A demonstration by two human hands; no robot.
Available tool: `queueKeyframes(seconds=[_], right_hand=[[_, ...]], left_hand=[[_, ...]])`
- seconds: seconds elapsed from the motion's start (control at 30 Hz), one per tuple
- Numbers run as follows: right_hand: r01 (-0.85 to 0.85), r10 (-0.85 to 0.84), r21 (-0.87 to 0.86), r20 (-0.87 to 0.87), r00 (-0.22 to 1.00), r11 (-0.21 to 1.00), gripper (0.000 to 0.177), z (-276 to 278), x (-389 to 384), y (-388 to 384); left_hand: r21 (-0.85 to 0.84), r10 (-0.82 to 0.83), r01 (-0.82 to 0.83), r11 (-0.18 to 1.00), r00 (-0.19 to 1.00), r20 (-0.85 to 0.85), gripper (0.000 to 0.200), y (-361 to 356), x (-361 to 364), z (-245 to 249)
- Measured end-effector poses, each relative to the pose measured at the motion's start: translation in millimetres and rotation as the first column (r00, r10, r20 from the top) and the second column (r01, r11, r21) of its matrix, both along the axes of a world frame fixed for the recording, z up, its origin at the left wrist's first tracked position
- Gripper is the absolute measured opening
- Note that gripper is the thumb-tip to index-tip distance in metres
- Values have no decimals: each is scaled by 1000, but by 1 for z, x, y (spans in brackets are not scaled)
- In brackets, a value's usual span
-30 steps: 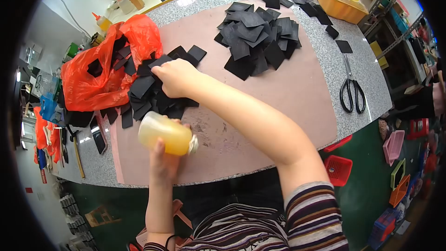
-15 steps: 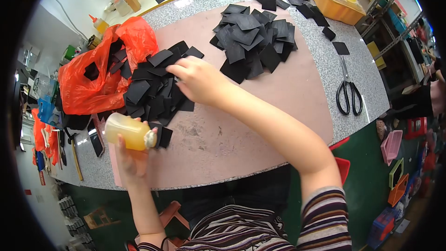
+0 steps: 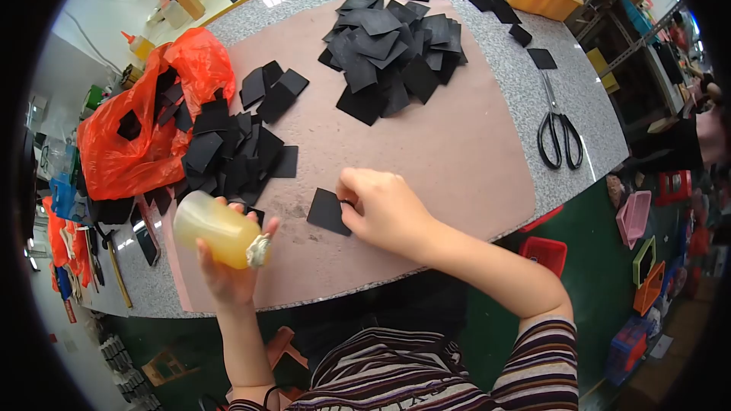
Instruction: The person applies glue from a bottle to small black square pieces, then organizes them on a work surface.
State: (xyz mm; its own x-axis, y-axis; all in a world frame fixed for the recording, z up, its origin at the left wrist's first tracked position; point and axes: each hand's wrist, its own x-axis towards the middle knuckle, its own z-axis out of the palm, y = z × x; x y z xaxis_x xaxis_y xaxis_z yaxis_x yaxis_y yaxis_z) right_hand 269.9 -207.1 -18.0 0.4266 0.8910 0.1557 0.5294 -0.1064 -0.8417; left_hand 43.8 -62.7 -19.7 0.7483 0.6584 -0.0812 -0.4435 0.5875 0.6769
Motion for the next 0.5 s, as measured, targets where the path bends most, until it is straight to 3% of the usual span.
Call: queueKeyframes(seconds=[0.07,0.1,0.17,0.23,0.37,0.4,0.43,0.47,0.5], right_hand=[[50,-52,22,122,991,999,14,-6,-6,-15],[72,-87,80,203,975,994,15,-13,-8,-17],[63,-112,152,335,935,986,16,-14,-11,-26],[14,-89,170,442,892,985,18,-8,-18,-41],[-72,30,33,683,730,997,21,-15,-46,-64],[-79,34,30,715,698,996,29,-17,-47,-65],[-90,53,14,711,701,996,31,-20,-47,-65],[-102,74,-2,706,705,995,33,-23,-46,-67],[-114,94,-19,701,707,993,34,-24,-46,-68]], left_hand=[[-174,-116,136,975,985,124,70,-11,24,-9],[-207,-117,125,970,992,53,65,-21,36,-4],[-64,-167,160,985,977,-133,63,-21,49,-9],[-19,-150,149,989,973,-173,61,-19,53,-10],[238,-40,125,963,942,-333,64,-27,63,9],[525,51,154,837,933,-355,64,-31,66,11],[758,144,186,626,927,-346,65,-37,70,13],[910,230,216,353,923,-308,66,-39,73,14],[940,248,221,261,925,-287,64,-38,74,10]])
